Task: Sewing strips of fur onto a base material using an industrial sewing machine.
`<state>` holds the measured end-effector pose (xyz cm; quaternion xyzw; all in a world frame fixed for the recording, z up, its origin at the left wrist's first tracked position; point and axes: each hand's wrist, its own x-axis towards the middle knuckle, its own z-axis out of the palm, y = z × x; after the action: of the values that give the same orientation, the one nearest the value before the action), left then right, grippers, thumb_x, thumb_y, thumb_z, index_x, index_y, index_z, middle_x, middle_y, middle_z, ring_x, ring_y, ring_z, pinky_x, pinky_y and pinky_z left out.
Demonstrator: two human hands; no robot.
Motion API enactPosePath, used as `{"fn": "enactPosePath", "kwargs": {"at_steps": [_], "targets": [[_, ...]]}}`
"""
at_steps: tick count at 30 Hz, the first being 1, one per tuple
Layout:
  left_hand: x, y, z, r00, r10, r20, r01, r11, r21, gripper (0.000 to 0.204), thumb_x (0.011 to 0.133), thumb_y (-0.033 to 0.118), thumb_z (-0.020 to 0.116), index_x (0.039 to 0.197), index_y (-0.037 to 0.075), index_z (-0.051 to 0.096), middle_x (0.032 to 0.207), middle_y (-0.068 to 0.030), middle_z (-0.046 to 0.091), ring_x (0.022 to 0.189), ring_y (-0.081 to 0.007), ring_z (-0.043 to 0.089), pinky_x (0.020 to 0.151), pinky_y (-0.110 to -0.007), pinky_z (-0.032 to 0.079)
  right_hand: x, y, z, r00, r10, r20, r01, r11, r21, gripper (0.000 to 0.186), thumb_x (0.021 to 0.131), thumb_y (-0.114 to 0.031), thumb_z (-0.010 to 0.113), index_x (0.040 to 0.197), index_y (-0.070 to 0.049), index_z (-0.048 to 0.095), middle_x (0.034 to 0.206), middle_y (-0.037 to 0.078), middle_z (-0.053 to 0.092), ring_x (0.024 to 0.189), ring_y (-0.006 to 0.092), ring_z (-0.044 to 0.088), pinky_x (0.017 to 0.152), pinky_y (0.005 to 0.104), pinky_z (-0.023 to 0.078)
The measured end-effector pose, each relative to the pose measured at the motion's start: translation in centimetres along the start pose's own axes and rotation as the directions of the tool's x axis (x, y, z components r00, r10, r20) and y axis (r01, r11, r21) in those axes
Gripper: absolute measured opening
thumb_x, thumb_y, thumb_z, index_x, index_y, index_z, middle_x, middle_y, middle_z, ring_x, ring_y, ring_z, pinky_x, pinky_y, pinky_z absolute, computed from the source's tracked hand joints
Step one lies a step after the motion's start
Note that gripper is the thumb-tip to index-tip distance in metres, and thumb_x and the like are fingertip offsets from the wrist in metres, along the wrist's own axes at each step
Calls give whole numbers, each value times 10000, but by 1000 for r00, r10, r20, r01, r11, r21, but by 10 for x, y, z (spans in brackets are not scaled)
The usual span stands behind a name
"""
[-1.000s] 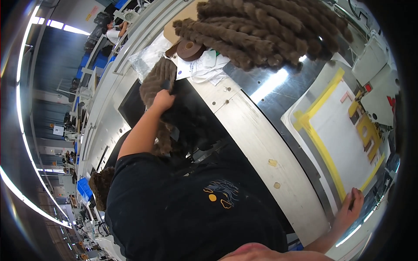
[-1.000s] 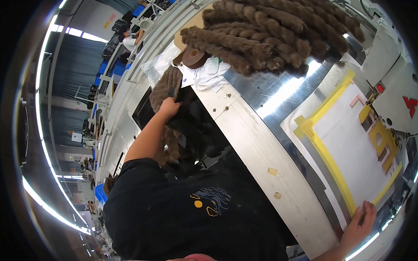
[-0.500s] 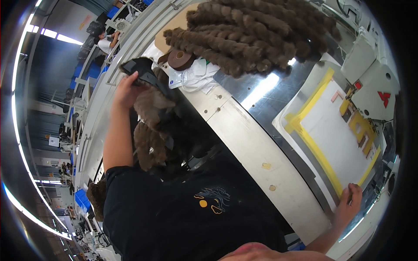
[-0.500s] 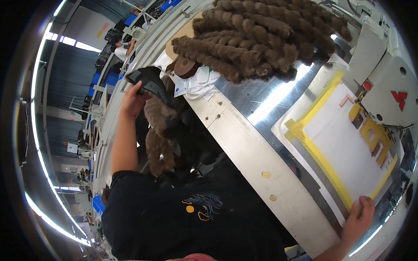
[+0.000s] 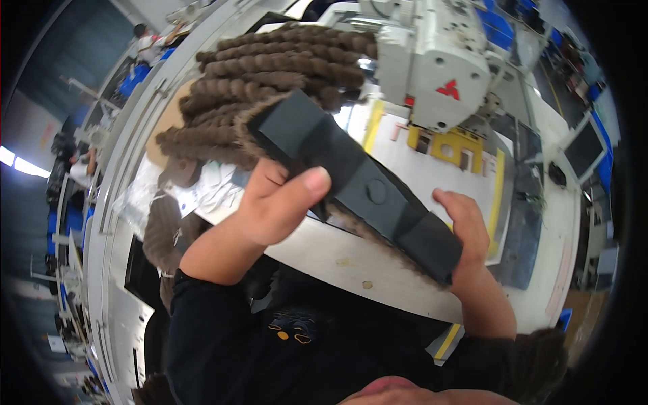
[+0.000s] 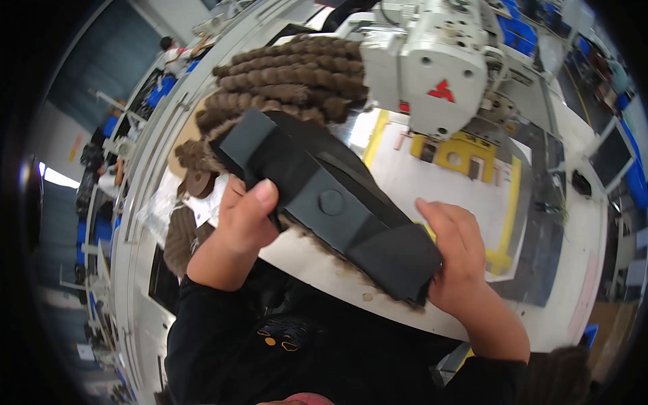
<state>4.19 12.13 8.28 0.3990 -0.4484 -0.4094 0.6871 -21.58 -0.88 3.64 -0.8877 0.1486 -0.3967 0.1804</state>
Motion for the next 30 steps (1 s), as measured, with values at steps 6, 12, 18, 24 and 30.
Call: {"fn": "enactPosePath", "kwargs": {"at_steps": [6,12,18,24,30], "targets": [[19,-27,-6,857,-4,515,74,990,-116,353,1044,254,591,1061,-77,714,1026,-193,769,936,-212,743,853,-316,567,-6,11,-44,978,1,-208,-40,982,-184,407,755,-130,859,1107,37,744,992,146,756,883,275,727,774,336,582],[32,-34,-39,960,96,264,-182,929,323,330,853,99,722,1141,-56,676,1049,-138,695,923,-206,650,839,-319,502,-49,27,-80,973,135,-185,-170,967,-188,504,933,-269,792,1280,75,666,1171,144,653,1089,216,663,937,322,539],[58,-31,2,801,156,577,-452,791,412,612,666,-30,703,1275,11,663,1254,-167,663,1120,-314,646,955,-393,506,-42,10,-77,971,1,-238,-41,985,-166,337,887,-70,723,1191,73,703,1013,160,679,876,239,673,791,311,544],[61,-14,15,769,242,591,-557,706,436,402,619,-32,704,1014,4,771,890,-122,730,802,-283,718,720,-336,562,-42,8,-75,939,160,-303,-182,982,-46,417,752,-102,851,1120,47,723,1007,193,700,837,294,706,751,347,575],[52,-3,14,784,317,534,-588,655,475,375,637,11,705,1007,-16,767,886,-146,725,762,-267,709,690,-310,557,-31,14,-87,894,307,-325,-271,950,153,681,709,-83,933,1297,15,602,1114,104,705,1043,216,683,965,351,526]]}}
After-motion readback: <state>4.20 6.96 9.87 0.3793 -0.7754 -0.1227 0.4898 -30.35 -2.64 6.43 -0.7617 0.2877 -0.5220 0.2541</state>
